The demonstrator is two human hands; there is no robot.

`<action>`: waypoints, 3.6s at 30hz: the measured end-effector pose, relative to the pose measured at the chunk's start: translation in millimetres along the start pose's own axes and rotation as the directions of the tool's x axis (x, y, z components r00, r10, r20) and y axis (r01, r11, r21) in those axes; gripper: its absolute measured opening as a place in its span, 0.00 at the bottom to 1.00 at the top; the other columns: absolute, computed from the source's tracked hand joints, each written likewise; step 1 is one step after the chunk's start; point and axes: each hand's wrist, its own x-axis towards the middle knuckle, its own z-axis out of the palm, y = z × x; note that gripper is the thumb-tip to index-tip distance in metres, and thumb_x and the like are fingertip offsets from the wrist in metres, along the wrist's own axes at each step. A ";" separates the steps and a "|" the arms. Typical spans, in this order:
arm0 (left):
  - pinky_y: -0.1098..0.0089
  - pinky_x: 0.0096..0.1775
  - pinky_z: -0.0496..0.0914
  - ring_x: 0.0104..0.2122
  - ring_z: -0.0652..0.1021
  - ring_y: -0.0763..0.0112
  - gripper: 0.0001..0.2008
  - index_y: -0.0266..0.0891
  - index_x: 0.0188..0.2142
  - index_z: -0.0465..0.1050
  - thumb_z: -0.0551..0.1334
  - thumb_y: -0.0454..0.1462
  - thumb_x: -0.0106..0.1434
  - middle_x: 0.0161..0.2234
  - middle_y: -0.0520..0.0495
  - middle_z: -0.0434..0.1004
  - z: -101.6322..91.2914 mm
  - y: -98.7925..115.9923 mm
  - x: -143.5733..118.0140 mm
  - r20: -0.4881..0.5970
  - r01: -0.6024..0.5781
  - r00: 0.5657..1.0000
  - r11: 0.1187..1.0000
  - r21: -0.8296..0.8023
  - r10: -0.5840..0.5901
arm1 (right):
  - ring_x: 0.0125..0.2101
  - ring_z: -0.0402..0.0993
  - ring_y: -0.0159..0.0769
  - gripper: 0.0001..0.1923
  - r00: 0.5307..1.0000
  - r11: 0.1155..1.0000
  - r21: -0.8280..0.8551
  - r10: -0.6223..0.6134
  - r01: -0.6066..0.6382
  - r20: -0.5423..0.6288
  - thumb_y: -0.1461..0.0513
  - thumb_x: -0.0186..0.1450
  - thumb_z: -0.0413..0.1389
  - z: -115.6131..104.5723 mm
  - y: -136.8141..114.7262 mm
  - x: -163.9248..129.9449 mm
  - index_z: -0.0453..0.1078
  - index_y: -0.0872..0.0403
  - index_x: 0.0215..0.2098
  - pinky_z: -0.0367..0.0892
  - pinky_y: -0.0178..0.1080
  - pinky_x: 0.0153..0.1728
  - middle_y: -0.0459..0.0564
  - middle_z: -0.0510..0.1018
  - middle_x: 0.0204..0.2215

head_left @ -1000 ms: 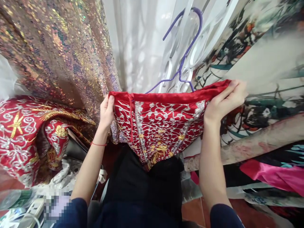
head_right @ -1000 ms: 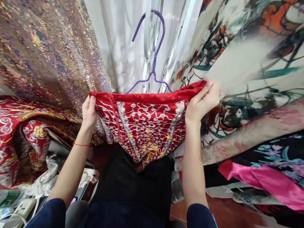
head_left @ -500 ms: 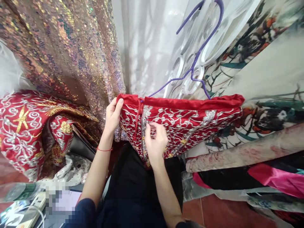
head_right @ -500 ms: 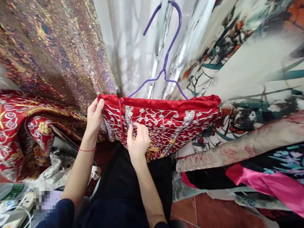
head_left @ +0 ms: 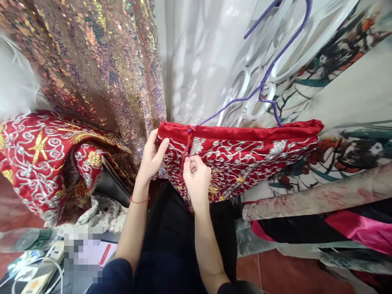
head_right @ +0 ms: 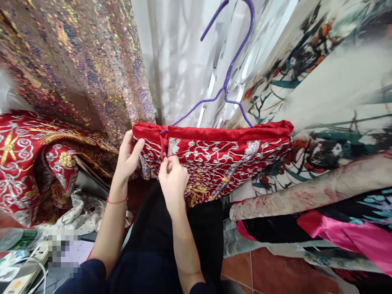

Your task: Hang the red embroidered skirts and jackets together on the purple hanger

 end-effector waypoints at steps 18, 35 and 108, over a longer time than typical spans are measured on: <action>0.69 0.33 0.65 0.28 0.70 0.69 0.06 0.41 0.32 0.63 0.57 0.36 0.67 0.29 0.50 0.69 50.3 1.1 -62.8 0.118 0.106 0.983 0.959 0.262 -0.141 | 0.17 0.52 0.24 0.15 0.953 0.925 0.359 0.009 -0.123 0.304 0.51 0.67 0.56 -16.6 13.5 -0.7 0.67 0.53 0.29 0.50 0.32 0.20 0.37 0.61 0.16; 0.70 0.30 0.60 0.25 0.69 0.70 0.09 0.41 0.32 0.64 0.53 0.40 0.69 0.27 0.50 0.69 45.3 -1.9 -57.6 0.067 0.015 0.997 0.950 0.312 -0.038 | 0.18 0.55 0.23 0.14 0.960 0.893 0.430 0.008 -0.132 0.280 0.53 0.66 0.56 -9.2 -0.6 -8.2 0.66 0.53 0.29 0.50 0.31 0.19 0.38 0.63 0.17; 0.64 0.46 0.74 0.45 0.79 0.64 0.18 0.40 0.52 0.71 0.54 0.47 0.72 0.49 0.41 0.78 9.3 19.0 -106.3 0.331 0.549 0.770 0.831 0.093 -0.546 | 0.19 0.62 0.25 0.17 0.949 0.572 0.761 0.119 -0.306 0.292 0.48 0.69 0.55 10.7 12.4 -26.4 0.72 0.53 0.35 0.60 0.32 0.23 0.40 0.68 0.19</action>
